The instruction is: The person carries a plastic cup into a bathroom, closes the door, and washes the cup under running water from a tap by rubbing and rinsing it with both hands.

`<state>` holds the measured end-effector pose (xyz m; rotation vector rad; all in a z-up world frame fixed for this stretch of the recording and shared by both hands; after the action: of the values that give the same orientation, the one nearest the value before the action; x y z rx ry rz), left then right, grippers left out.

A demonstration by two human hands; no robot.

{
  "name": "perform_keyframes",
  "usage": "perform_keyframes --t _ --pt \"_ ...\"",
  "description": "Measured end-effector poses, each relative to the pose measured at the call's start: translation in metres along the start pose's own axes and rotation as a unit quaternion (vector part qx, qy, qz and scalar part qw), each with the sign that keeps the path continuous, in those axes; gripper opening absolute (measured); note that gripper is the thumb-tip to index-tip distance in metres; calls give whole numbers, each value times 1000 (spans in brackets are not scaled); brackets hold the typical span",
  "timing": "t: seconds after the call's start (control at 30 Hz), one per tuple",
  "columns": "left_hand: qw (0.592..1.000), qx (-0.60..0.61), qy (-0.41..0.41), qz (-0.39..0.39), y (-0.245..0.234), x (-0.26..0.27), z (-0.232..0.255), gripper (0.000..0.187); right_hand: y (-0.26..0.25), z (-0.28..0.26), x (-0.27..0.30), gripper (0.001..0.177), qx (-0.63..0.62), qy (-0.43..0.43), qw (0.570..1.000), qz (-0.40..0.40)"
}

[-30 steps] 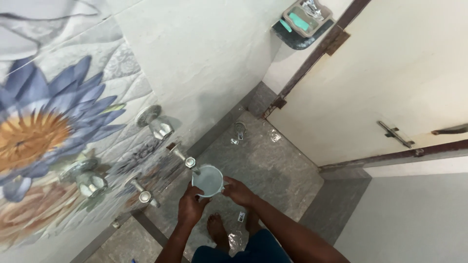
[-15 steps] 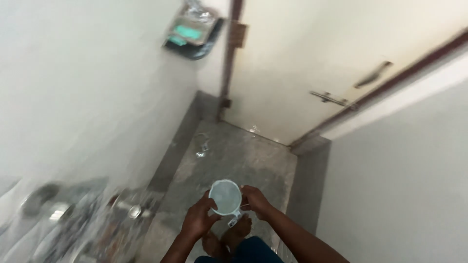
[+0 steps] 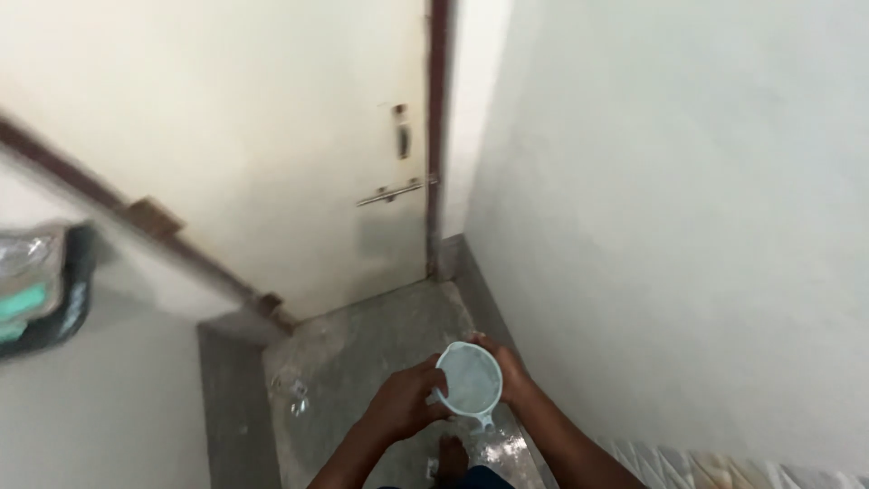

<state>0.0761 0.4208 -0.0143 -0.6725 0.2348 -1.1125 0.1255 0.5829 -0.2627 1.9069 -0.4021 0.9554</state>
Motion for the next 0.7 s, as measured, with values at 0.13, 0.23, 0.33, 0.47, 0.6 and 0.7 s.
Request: perform_keyframes --t 0.13,0.23,0.33,0.47,0.6,0.7 --pt "995 -37 45 -81 11 -66 38 36 -51 -47 7 29 -69 -90 993 35" --pt "987 -65 92 -117 17 -109 60 39 -65 -71 21 27 -115 -138 983 44" --pt "980 -96 121 -128 11 -144 76 40 -70 -100 32 26 -154 -193 967 56" --pt "965 -143 135 -173 -8 -180 90 40 -57 -132 35 26 -184 -259 946 60" --pt "942 -211 148 -214 -27 -208 96 44 -26 -149 37 31 -246 -294 923 36" --pt "920 -247 169 -255 -35 -223 94 44 -6 -163 31 39 -261 -320 911 -9"
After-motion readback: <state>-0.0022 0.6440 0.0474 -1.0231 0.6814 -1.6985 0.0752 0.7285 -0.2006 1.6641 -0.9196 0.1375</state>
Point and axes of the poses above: each hand's wrist, its own x-axis away from the middle knuckle, its own y-axis out of the palm, z = x × y, the point moved 9 cm from there along -x, towards the middle knuckle, and after that the axes turned 7 degrees about y, right-handed, at the moved point
